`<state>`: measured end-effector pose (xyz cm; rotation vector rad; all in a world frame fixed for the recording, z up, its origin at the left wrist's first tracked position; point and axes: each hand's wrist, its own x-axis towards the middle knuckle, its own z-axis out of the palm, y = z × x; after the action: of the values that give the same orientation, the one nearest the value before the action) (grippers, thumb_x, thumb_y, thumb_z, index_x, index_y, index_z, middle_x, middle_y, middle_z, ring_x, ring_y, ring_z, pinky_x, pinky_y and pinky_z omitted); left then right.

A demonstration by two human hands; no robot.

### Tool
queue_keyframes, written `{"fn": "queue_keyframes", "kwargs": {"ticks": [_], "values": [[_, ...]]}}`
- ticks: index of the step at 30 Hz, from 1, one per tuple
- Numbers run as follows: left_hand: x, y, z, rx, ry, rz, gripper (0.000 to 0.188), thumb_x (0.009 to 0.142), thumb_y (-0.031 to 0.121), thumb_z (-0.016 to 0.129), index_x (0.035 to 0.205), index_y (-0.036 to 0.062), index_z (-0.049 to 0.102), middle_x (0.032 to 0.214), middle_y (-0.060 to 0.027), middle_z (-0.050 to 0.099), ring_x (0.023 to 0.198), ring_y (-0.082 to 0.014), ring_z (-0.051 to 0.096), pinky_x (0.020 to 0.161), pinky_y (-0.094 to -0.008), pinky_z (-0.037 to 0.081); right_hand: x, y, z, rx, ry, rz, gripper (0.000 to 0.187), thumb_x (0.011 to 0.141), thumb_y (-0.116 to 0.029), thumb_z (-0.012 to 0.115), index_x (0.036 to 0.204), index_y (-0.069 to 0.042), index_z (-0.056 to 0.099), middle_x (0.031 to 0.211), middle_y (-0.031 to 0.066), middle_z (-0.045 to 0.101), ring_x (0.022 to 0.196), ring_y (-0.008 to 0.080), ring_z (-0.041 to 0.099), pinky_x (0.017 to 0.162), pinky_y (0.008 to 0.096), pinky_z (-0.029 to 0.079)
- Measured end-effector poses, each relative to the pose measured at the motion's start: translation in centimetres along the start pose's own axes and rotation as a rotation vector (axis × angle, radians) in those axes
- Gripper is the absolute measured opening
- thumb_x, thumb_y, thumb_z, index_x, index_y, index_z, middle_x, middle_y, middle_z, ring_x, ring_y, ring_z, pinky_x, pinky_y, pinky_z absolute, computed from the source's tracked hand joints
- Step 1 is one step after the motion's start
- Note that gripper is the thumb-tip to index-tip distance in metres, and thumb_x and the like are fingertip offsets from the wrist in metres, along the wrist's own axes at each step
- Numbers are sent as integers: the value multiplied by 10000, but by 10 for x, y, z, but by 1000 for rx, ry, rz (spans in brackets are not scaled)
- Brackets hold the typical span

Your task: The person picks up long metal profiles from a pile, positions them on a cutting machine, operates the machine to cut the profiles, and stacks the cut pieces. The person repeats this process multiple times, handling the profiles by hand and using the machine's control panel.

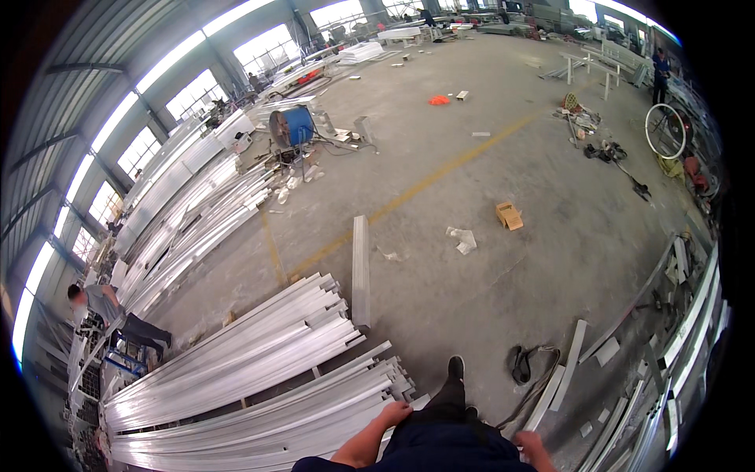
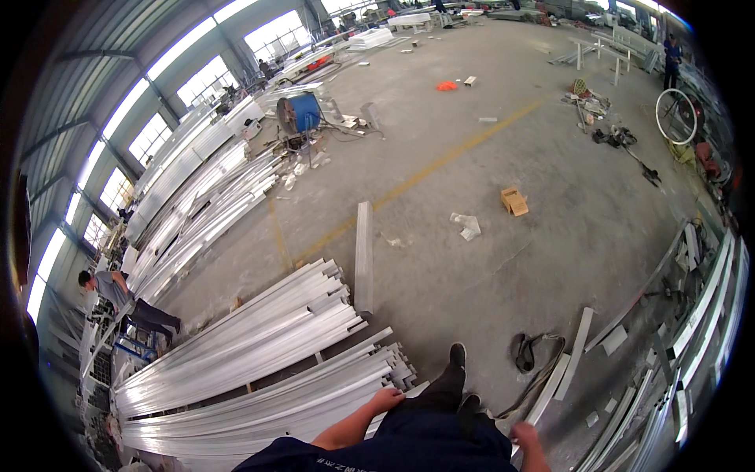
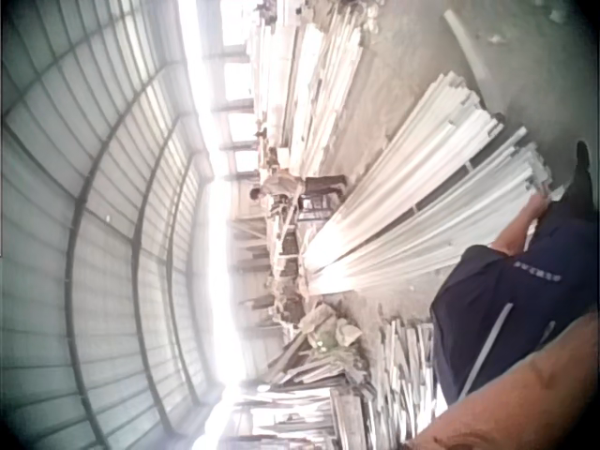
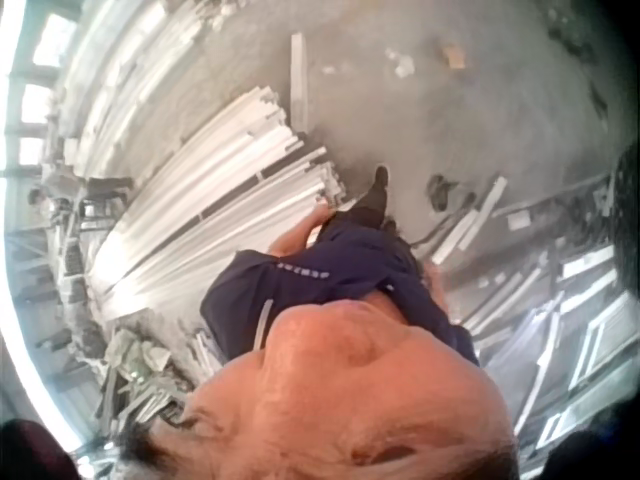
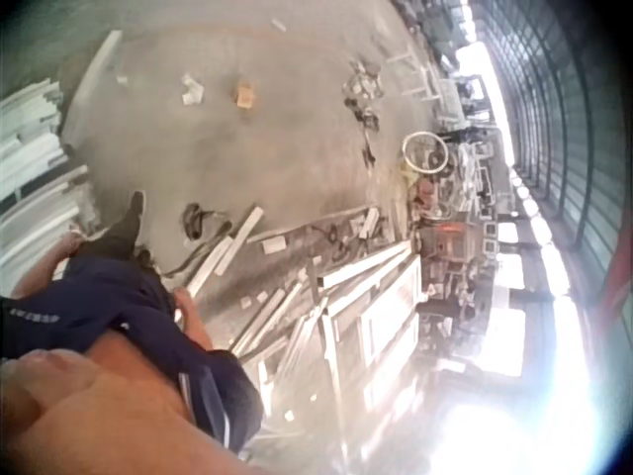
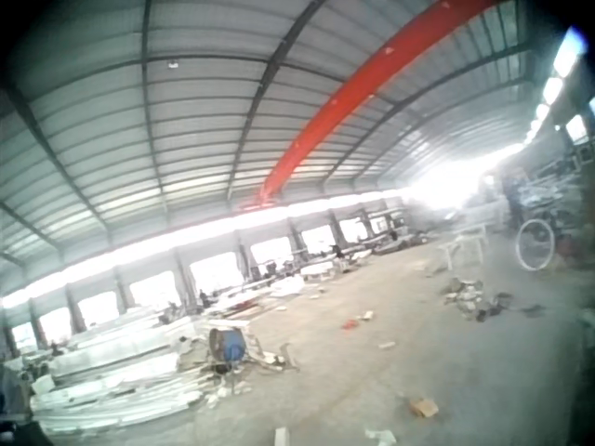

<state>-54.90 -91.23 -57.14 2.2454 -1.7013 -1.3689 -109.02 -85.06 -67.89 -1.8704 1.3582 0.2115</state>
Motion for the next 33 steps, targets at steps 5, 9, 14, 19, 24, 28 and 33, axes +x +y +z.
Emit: {"fn": "queue_keyframes", "kwargs": {"ticks": [5, 9, 14, 19, 24, 28, 33], "values": [[11, -2, -4, -276, -81, -361, 565, 906, 529, 474, 1042, 33, 708, 1061, -221, 688, 1048, -400, 625, 934, -447, 473, 16, 37, 62, 232, -8, 366, 351, 769, -418, 666, 893, -95, 728, 891, 150, 705, 864, 368, 669, 744, 458, 533], [36, -36, -4, -241, -12, -314, 568, 900, 537, 479, 1010, 30, 711, 1007, -211, 696, 1015, -392, 637, 907, -461, 483, 68, 22, -21, 389, -106, 439, 257, 786, -327, 651, 861, -83, 686, 826, 116, 661, 772, 303, 638, 667, 425, 516], [104, -49, -3, -257, 63, -188, 520, 890, 488, 462, 988, 42, 710, 1041, -232, 677, 1022, -422, 624, 896, -487, 489, 161, -12, -187, 772, -71, 572, 146, 807, -214, 632, 820, -68, 632, 744, 73, 605, 657, 221, 599, 571, 383, 495], [115, -30, -55, -621, 280, -424, 474, 859, 468, 530, 996, 59, 727, 1012, -212, 693, 1011, -390, 641, 893, -458, 501, 318, -127, -338, 619, -90, 485, 115, 838, -184, 610, 866, -74, 621, 747, 41, 598, 624, 169, 577, 532, 334, 474], [114, -50, -69, -832, 605, -519, 429, 861, 414, 614, 1011, 26, 718, 866, -148, 720, 730, -242, 702, 737, -368, 543, 484, -241, -400, 500, -107, 289, 198, 852, -195, 606, 1007, -75, 629, 772, 29, 601, 644, 152, 577, 566, 325, 491], [89, -54, -76, -1077, 772, -729, 421, 856, 411, 574, 1026, 53, 715, 989, -189, 702, 978, -342, 665, 874, -415, 514, 554, -384, -405, 335, -313, 170, 238, 847, -181, 604, 1049, -57, 625, 784, 20, 587, 664, 130, 575, 575, 309, 483], [56, -30, 20, -1302, 884, -1084, 356, 841, 384, 589, 959, 80, 732, 916, -170, 702, 893, -353, 672, 799, -442, 521, 633, -490, -351, -16, -636, -39, 296, 854, -215, 610, 1104, -65, 657, 814, 33, 624, 715, 149, 621, 625, 335, 534]]}}
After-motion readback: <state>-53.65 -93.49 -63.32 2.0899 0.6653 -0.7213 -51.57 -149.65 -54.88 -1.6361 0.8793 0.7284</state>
